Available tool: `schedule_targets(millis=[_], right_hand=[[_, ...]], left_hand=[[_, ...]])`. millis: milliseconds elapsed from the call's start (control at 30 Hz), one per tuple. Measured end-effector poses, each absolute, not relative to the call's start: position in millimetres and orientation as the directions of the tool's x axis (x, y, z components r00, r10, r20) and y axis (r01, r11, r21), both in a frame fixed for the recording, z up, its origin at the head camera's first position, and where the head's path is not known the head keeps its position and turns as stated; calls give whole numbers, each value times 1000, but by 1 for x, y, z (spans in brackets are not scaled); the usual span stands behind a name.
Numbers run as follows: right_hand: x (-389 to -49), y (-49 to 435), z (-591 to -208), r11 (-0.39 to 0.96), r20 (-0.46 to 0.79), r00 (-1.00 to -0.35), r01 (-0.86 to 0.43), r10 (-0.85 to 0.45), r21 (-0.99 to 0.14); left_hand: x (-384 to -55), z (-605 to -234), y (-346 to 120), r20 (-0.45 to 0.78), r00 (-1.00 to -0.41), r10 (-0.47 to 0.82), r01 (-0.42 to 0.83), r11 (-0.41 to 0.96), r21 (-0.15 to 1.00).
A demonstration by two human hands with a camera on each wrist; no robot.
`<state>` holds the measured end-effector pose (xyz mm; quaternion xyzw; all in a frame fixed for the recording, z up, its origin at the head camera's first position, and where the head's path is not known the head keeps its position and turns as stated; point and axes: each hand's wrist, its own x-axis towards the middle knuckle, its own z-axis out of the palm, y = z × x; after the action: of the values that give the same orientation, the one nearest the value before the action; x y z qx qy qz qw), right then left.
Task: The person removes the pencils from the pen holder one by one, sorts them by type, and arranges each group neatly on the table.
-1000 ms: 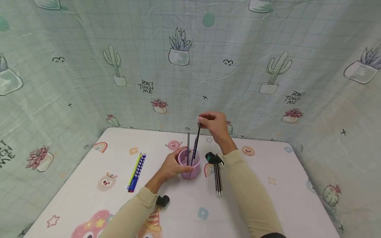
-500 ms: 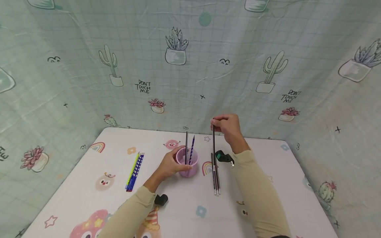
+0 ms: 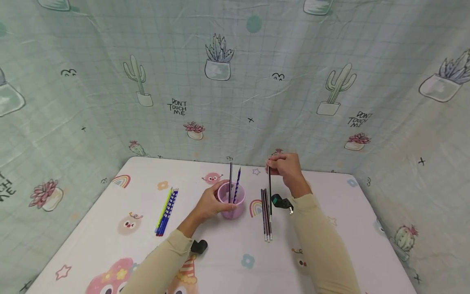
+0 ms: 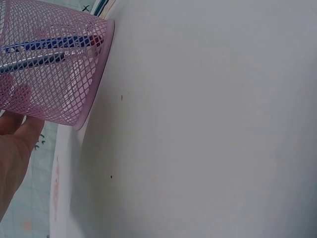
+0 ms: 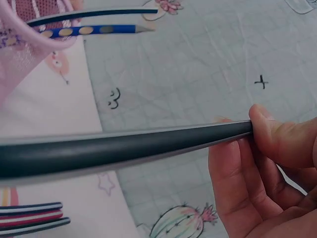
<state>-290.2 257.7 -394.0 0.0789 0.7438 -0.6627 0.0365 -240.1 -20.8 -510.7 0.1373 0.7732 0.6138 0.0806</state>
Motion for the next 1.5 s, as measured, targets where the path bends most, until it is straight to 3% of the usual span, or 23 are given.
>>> schedule_targets(millis=[1067, 1500], right_hand=[[-292, 270, -476, 253, -291, -951, 308, 102, -917], [-291, 274, -504, 332, -327, -928, 369, 175, -868]], left_hand=[[-239, -513, -29, 71, -951, 301, 149, 247, 958], [-242, -515, -21, 70, -946, 316, 147, 229, 962]])
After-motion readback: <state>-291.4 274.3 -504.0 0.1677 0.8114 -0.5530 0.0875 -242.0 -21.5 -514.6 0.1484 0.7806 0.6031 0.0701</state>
